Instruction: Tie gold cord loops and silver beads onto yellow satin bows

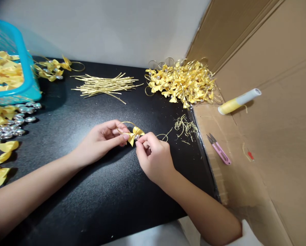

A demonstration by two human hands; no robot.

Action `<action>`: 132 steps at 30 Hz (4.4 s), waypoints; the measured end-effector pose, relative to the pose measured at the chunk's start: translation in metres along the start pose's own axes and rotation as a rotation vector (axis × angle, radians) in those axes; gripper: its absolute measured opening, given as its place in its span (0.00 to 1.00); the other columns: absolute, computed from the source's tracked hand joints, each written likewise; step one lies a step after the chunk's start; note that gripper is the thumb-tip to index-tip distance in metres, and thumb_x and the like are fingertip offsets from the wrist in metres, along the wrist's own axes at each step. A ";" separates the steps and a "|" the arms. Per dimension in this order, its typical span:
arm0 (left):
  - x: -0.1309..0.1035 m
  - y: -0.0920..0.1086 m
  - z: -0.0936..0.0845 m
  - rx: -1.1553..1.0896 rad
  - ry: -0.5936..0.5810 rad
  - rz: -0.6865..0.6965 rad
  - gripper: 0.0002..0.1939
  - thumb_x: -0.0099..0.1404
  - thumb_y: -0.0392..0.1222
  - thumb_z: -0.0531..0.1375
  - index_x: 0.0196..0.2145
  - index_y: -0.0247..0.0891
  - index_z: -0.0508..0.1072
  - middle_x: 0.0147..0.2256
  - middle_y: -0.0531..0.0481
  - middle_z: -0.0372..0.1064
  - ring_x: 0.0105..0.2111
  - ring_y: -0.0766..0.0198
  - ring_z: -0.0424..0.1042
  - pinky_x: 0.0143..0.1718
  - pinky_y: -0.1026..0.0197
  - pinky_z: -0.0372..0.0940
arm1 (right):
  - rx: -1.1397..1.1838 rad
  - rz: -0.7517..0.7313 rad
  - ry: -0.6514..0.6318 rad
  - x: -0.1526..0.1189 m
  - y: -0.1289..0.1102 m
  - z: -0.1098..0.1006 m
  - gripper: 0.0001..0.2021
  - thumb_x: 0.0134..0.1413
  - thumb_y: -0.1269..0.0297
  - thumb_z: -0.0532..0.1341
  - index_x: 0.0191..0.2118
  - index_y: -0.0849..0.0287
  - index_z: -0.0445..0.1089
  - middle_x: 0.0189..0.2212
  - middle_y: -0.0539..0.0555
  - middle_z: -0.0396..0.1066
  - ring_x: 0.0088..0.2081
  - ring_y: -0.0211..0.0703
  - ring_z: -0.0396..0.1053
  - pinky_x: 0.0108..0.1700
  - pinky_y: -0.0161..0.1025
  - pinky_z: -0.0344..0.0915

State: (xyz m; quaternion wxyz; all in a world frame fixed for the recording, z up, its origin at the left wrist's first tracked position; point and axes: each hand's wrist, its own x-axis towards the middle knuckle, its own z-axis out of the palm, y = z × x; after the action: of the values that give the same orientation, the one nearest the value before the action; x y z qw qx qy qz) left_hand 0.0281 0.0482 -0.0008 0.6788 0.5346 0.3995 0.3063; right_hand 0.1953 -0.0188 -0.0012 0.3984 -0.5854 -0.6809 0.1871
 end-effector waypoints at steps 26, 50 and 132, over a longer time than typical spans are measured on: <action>0.000 -0.003 -0.001 -0.003 0.001 -0.005 0.08 0.59 0.39 0.65 0.32 0.36 0.69 0.23 0.57 0.69 0.22 0.72 0.67 0.28 0.69 0.65 | -0.012 0.024 0.012 0.001 0.001 0.002 0.08 0.56 0.72 0.57 0.26 0.59 0.64 0.16 0.43 0.57 0.18 0.29 0.55 0.23 0.29 0.55; -0.003 -0.006 0.002 0.013 -0.043 0.048 0.09 0.61 0.40 0.63 0.35 0.36 0.66 0.26 0.56 0.68 0.24 0.73 0.64 0.26 0.70 0.58 | 0.211 0.251 -0.039 0.001 0.005 0.009 0.07 0.57 0.67 0.58 0.28 0.59 0.65 0.17 0.45 0.63 0.19 0.31 0.60 0.23 0.31 0.56; -0.008 0.000 0.014 0.280 0.172 0.142 0.10 0.65 0.45 0.59 0.30 0.37 0.70 0.25 0.54 0.70 0.25 0.68 0.69 0.29 0.66 0.65 | 0.354 0.319 -0.033 0.001 0.005 0.013 0.07 0.58 0.64 0.58 0.29 0.59 0.64 0.17 0.44 0.61 0.19 0.30 0.58 0.24 0.32 0.55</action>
State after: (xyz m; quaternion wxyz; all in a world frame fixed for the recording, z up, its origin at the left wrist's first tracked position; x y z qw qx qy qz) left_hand 0.0358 0.0347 0.0027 0.5377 0.6228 0.4559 0.3394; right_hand 0.1890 -0.0136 -0.0121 0.4492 -0.6034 -0.5427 0.3736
